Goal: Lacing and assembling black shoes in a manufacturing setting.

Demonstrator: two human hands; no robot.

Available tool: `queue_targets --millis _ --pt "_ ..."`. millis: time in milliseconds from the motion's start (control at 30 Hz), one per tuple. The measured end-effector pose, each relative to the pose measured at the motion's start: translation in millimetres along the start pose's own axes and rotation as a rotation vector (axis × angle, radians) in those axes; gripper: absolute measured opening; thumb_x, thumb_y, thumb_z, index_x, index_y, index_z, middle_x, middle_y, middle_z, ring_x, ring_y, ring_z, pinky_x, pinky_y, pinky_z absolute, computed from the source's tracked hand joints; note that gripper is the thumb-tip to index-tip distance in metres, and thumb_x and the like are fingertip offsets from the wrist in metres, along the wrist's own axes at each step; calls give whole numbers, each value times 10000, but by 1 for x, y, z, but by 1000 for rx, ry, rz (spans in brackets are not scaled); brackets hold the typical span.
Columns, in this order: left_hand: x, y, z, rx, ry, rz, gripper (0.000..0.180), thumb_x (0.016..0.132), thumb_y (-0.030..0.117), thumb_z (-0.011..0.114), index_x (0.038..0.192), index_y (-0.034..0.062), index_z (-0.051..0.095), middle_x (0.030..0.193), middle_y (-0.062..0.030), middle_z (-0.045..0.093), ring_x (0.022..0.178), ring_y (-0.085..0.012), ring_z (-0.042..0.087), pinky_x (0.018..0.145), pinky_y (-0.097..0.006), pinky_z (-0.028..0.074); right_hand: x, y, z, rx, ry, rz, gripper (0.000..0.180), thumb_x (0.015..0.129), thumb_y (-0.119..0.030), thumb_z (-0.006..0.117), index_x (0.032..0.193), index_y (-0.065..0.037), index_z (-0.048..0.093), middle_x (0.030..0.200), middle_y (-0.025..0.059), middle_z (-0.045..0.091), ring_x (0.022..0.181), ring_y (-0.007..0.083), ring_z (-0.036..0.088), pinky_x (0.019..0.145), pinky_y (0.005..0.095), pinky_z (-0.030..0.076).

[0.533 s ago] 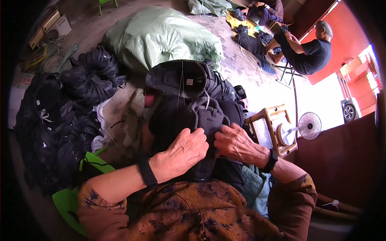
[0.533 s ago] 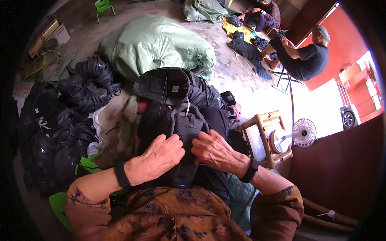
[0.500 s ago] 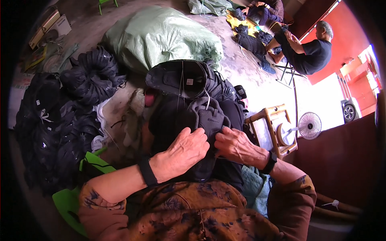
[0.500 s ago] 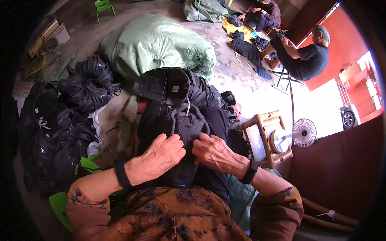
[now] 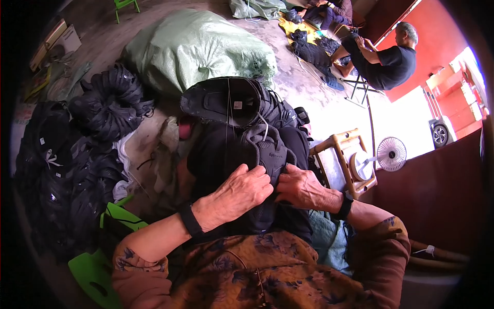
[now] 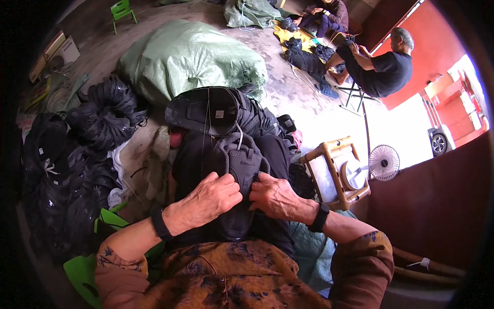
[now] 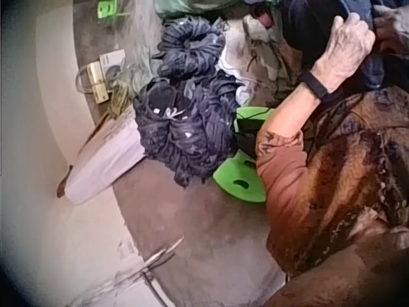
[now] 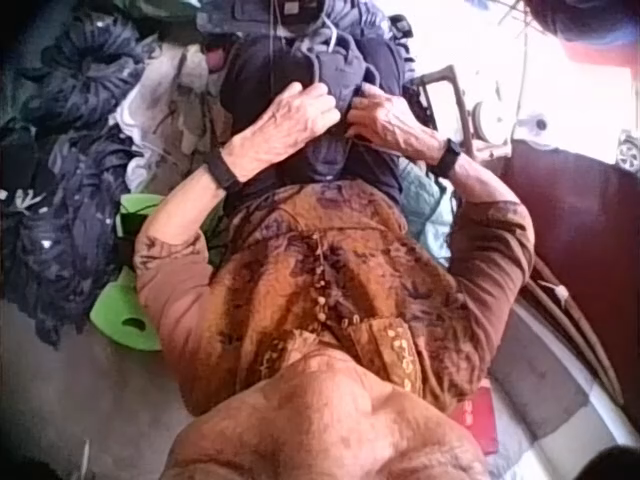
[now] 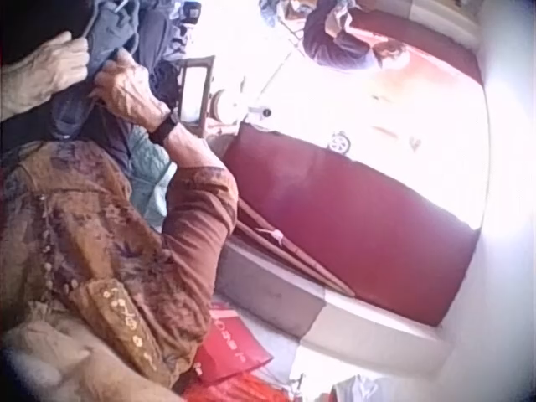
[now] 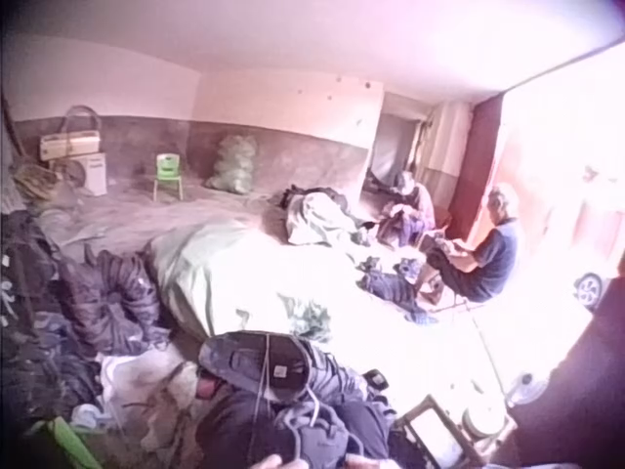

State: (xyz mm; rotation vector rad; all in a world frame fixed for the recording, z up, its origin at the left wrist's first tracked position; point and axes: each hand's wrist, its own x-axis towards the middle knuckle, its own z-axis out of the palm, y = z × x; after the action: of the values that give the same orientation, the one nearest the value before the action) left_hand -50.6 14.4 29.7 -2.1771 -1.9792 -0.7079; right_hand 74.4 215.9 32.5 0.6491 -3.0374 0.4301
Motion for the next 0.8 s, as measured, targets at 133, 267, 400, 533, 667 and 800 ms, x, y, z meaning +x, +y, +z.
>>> queue_targets --millis 133,267,400,533,667,800 --pt "0 2 -2 23 24 40 98 729 111 614 755 103 520 791 -26 480 849 -191 506 674 -334 390 8 0 -8 46 -83 162 161 748 -248 748 759 -112 661 794 17 626 791 238 586 668 355 491" --pt "0 9 -3 49 37 62 93 723 110 619 752 92 532 791 -30 485 849 -195 510 674 -333 391 25 26 -27 453 -372 472 148 824 -184 619 851 -112 745 824 105 727 796 289 711 700 399 549" --pt "0 10 2 55 50 43 45 754 121 614 765 110 572 805 -20 521 885 -180 524 694 -337 402 44 18 -20 76 -657 461 155 774 -214 637 806 -98 734 769 149 700 745 297 706 643 422 544" --pt "-2 9 6 54 72 21 39 763 120 610 762 110 572 797 -18 523 888 -178 527 710 -340 403 35 11 -13 94 -609 447 191 776 -213 617 719 -46 690 731 180 671 730 370 677 632 467 526" --pt "-4 10 6 64 84 15 43 761 117 611 768 110 569 797 -19 527 888 -179 529 710 -347 403 24 -1 -7 30 -315 510 174 781 -197 626 761 -41 699 721 180 656 720 304 678 643 433 520" --pt "-8 6 5 -50 102 -20 66 756 77 606 766 90 542 793 -36 497 894 -200 515 698 -343 399 15 8 -32 1078 222 755 267 991 -236 509 873 -45 654 894 31 683 727 99 628 601 253 480"
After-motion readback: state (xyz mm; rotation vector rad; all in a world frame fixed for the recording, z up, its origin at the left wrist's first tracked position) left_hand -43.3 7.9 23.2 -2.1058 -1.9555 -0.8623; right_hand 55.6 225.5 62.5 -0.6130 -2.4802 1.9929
